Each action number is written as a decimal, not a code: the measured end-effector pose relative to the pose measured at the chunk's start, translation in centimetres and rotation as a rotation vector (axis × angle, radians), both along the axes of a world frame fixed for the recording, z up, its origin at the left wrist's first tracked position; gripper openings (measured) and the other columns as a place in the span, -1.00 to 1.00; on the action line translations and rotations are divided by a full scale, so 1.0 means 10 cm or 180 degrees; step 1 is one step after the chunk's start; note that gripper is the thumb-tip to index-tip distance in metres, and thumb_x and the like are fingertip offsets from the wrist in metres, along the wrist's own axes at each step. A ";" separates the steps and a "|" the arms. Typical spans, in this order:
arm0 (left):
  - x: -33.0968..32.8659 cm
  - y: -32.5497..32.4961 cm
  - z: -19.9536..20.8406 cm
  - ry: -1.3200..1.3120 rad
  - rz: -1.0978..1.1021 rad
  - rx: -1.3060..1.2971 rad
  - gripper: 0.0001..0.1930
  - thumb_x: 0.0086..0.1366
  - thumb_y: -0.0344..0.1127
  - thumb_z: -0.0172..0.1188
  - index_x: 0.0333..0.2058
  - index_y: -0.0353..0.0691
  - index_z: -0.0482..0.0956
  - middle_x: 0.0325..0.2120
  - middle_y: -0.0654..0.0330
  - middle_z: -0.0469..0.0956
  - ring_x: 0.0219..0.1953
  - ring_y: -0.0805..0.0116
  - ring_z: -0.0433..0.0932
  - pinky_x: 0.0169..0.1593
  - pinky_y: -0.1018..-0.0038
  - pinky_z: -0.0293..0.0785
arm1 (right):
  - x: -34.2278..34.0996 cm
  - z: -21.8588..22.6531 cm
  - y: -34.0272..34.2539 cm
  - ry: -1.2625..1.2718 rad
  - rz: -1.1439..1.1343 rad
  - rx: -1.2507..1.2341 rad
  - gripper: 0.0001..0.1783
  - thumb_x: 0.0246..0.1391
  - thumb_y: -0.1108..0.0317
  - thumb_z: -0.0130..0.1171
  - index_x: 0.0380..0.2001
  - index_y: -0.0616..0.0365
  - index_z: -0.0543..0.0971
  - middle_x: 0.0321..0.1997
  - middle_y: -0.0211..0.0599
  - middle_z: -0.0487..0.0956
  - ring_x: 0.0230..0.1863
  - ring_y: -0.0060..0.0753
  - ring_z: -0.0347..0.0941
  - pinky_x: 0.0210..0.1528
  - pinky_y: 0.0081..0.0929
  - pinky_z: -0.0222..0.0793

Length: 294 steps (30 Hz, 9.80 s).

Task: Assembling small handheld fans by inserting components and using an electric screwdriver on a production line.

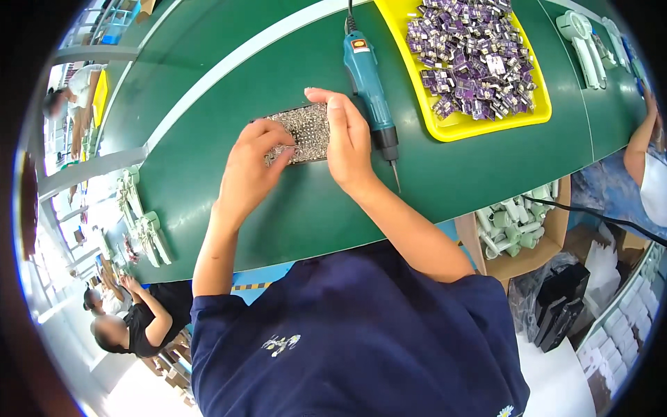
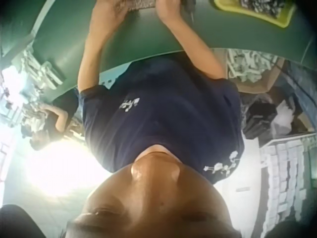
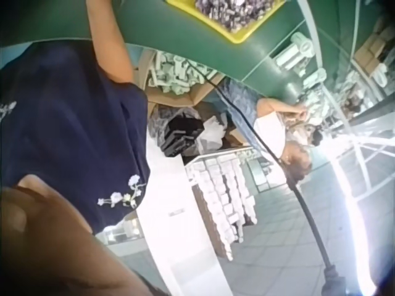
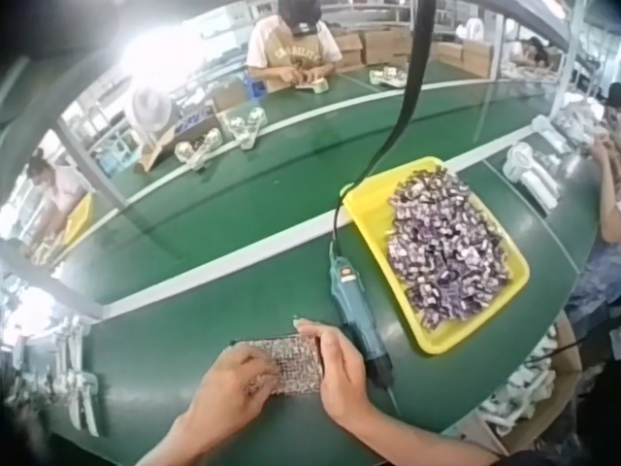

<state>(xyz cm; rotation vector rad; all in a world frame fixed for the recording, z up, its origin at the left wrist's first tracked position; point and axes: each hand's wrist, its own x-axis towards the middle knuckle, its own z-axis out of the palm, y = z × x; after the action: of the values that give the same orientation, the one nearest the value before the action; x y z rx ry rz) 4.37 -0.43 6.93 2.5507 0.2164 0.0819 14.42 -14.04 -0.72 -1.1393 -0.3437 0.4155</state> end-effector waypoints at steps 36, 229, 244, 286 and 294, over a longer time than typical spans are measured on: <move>-0.08 -0.06 -0.12 -0.0213 0.0783 -0.0115 -0.51 0.26 -0.34 0.38 0.13 -0.35 0.50 -0.01 -0.08 0.50 -0.05 -0.10 0.59 0.02 0.12 0.58 | 0.34 0.56 -0.24 -0.4101 0.0543 -0.2517 -0.90 0.08 0.37 0.36 -0.32 -0.01 0.63 0.07 -0.46 0.52 0.29 -0.16 0.35 0.30 -0.02 0.09; -0.67 -0.02 -0.41 -0.1272 0.1890 -0.0191 -0.09 -0.11 -0.32 0.65 0.23 -0.27 0.33 0.12 -0.13 0.30 0.19 -0.13 0.35 0.22 0.11 0.43 | 0.47 0.11 0.99 -0.4658 0.2136 -0.1228 -0.08 0.36 -0.27 -0.04 0.36 0.44 0.28 0.42 0.18 0.35 0.47 0.12 0.24 0.61 0.01 -0.05; -0.29 -0.36 -0.63 -0.0685 0.2556 0.0492 -0.02 -0.01 -0.07 0.59 0.29 -0.30 0.21 0.17 -0.21 0.21 0.25 -0.18 0.20 0.34 -0.05 0.05 | 1.28 0.58 0.27 -0.4431 0.2276 -0.2931 -0.72 0.24 0.23 0.29 -0.03 0.04 0.67 -0.02 -0.31 0.63 -0.08 -0.12 0.57 0.12 -0.17 0.38; 0.71 -0.04 -0.29 -0.0103 0.0269 0.1571 -0.84 0.06 -0.43 0.32 -0.35 -0.21 0.78 0.10 0.21 0.53 0.29 0.10 0.32 0.36 0.03 0.16 | 1.14 0.21 0.21 -0.5155 0.1457 -0.2704 -0.96 0.16 0.38 0.26 -0.33 0.05 0.59 -0.31 -0.37 0.58 -0.18 -0.30 0.55 0.24 -0.15 0.23; 0.40 0.28 0.28 -0.1555 0.0832 0.0244 -0.66 0.16 -0.35 0.43 -0.07 -0.18 0.67 0.04 0.10 0.57 0.19 0.09 0.48 0.29 0.14 0.30 | 1.10 0.51 0.14 -0.4299 0.1311 -0.2293 -0.90 0.30 0.32 0.18 -0.29 0.04 0.62 -0.30 -0.36 0.60 -0.16 -0.29 0.54 0.19 -0.23 0.21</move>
<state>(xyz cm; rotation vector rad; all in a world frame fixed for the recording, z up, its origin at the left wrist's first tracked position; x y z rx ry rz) 8.32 2.38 9.74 2.4725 0.3550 0.8136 25.43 -12.66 4.38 -1.9585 -1.7291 0.0396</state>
